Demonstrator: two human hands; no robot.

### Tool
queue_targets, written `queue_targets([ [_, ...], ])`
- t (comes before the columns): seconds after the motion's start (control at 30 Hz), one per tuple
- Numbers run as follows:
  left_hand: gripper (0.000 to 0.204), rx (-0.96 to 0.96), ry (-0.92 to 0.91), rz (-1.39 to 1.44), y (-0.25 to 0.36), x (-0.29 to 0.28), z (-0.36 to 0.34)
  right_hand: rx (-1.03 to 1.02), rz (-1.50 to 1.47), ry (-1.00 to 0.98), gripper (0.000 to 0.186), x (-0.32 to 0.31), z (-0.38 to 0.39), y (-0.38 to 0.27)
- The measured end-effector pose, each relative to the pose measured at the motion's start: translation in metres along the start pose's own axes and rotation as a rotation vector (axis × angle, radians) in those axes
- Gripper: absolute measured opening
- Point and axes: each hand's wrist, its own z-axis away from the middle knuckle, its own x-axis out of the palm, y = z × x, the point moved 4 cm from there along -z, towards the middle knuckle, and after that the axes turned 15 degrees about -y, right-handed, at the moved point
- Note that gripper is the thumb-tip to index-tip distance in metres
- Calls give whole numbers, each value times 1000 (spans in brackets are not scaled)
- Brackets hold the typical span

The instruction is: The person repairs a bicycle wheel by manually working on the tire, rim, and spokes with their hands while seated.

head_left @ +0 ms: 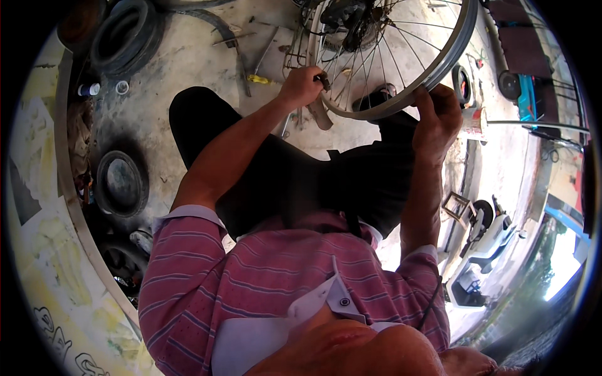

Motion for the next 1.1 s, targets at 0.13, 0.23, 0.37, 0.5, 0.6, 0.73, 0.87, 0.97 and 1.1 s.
queue_targets([
  [0.13, 26, -77, -122, 127, -3, 14, 5, -72, -99, -10, 23, -11, -35, -19],
  [0.23, 25, -150, -287, 421, 10, 27, 5, -101, -166, 32, 29, -28, -71, -36],
  [0.37, 23, -195, -377, 745, 27, 21, 11, -94, -176, -7, 26, -34, -102, -41],
  [0.5, 21, -127, -433, 869, 45, 22, 16, -134, -192, 51, 26, -23, -91, -34],
  [0.6, 22, -158, -438, 916, 38, 36, 16, -155, -182, 37, 28, -21, -79, -29],
  [0.73, 22, -189, -431, 932, 28, 36, 20, -214, -351, -19, 28, -11, -41, 6],
  [0.87, 24, -149, -441, 1028, 39, 41, 17, 131, -243, -105, 33, 8, 39, 98],
  [0.97, 25, -120, -390, 995, 43, 43, 20, 204, -87, -306, 35, 42, 80, 143],
  [1.1, 26, -66, -272, 855, 44, 41, 25, 162, 123, -327, 32, 64, 80, 149],
])
